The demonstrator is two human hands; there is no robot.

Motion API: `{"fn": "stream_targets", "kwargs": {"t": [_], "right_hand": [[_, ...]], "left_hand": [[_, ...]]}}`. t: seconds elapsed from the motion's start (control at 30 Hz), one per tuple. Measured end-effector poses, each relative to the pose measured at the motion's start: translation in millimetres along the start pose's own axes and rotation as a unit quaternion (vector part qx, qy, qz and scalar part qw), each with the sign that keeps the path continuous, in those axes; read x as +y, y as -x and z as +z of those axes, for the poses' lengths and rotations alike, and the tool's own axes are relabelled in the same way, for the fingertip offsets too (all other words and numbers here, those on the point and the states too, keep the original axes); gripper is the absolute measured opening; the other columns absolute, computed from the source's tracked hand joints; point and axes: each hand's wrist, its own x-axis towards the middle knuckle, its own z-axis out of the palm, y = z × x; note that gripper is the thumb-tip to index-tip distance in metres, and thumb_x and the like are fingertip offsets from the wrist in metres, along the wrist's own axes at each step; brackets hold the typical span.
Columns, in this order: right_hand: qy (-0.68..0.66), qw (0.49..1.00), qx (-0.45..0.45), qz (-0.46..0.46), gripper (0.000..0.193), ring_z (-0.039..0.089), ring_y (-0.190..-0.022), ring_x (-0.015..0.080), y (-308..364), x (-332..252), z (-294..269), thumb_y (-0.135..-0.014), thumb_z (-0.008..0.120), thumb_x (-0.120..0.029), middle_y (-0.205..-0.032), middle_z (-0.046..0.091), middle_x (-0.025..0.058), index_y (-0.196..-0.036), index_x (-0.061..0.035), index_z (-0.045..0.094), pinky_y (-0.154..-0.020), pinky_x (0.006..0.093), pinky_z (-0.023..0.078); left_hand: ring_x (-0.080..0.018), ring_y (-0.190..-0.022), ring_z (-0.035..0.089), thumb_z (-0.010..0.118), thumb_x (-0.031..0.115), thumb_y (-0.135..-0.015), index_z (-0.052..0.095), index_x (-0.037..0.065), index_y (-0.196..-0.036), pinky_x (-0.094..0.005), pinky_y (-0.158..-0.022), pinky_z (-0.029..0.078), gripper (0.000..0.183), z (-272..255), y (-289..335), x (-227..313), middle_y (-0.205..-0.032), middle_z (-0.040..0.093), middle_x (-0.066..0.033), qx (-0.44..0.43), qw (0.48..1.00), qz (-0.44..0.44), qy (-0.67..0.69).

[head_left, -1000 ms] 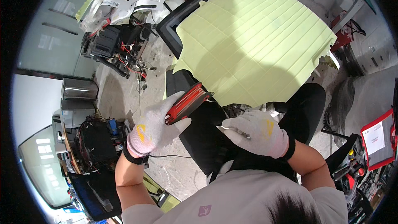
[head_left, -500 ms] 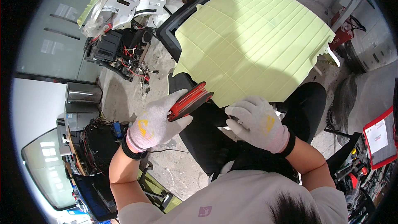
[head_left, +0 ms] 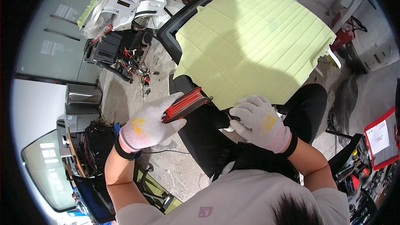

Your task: The recorder uses tools to disassemble an electromechanical unit, removing panels and checking internal components.

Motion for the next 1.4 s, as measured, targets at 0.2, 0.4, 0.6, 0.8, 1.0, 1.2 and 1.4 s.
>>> {"fn": "stream_targets", "kwargs": {"t": [0.2,0.4,0.6,0.8,1.0,1.2,1.4], "right_hand": [[-0.003,1.0,0.002,-0.009,0.02,0.059,-0.089,0.0275,-2,2,2,-0.077,0.067,-0.021,-0.089,0.064,0.008,-0.09,-0.0066,0.063,-0.082,0.0394,0.045],[0.004,1.0,-0.005,-0.013,0.02,0.059,-0.085,0.0283,-6,1,-2,-0.077,0.066,-0.022,-0.087,0.063,0.0096,-0.09,-0.0064,0.064,-0.08,0.0398,0.045],[-0.002,1.0,-0.018,0.002,0.02,0.059,-0.086,0.0288,-2,1,-2,-0.08,0.064,-0.023,-0.087,0.063,0.0103,-0.091,-0.0065,0.064,-0.082,0.0404,0.045],[-0.038,0.999,-0.017,0.019,0.021,0.059,-0.089,0.0281,2,7,-4,-0.082,0.061,-0.024,-0.087,0.064,0.0091,-0.093,-0.0065,0.064,-0.083,0.0399,0.045],[-0.038,0.999,-0.016,0.009,0.021,0.06,-0.09,0.028,2,11,-3,-0.079,0.065,-0.019,-0.092,0.064,0.0086,-0.095,-0.0065,0.063,-0.081,0.0398,0.047],[-0.054,0.998,-0.039,0.021,0.025,0.06,-0.092,0.0308,-4,4,-14,-0.081,0.064,-0.02,-0.093,0.064,0.0119,-0.1,-0.0047,0.061,-0.083,0.0404,0.047],[-0.204,0.976,0.032,0.073,0.044,0.058,-0.102,0.0365,-47,-22,-29,-0.081,0.067,-0.022,-0.108,0.062,0.02,-0.118,-0.0012,0.054,-0.089,0.0402,0.046]], "left_hand": [[-0.0331,-0.078,0.064,0.071,0.023,-0.075,0.055,0.004,-0.123,-0.037,-0.07,0.05,0.054,-18,1,7,-0.087,0.064,-0.0191,-0.049,0.996,-0.006,-0.08],[-0.0351,-0.076,0.062,0.065,0.03,-0.075,0.06,0.006,-0.112,-0.0427,-0.068,0.049,0.044,-34,-17,18,-0.078,0.063,-0.0163,-0.064,0.96,0.094,-0.254],[-0.037,-0.077,0.062,0.061,0.029,-0.075,0.059,0.01,-0.109,-0.044,-0.068,0.049,0.039,-53,-52,49,-0.079,0.062,-0.0189,-0.162,0.937,0.132,-0.281],[-0.0362,-0.078,0.062,0.064,0.028,-0.071,0.06,0.011,-0.107,-0.0429,-0.07,0.05,0.04,-56,-62,55,-0.082,0.064,-0.0162,-0.178,0.891,0.159,-0.387],[-0.0353,-0.08,0.062,0.064,0.027,-0.069,0.06,0.013,-0.106,-0.0431,-0.071,0.051,0.04,-54,-70,69,-0.08,0.063,-0.0153,-0.209,0.881,0.141,-0.4],[-0.0362,-0.076,0.062,0.064,0.028,-0.066,0.063,0.011,-0.099,-0.0437,-0.069,0.051,0.036,-57,-88,77,-0.077,0.063,-0.016,-0.248,0.858,0.117,-0.435],[-0.0355,-0.077,0.062,0.064,0.03,-0.067,0.063,0.007,-0.093,-0.0427,-0.069,0.05,0.035,-52,-77,81,-0.075,0.062,-0.0144,-0.261,0.84,0.082,-0.469]]}}
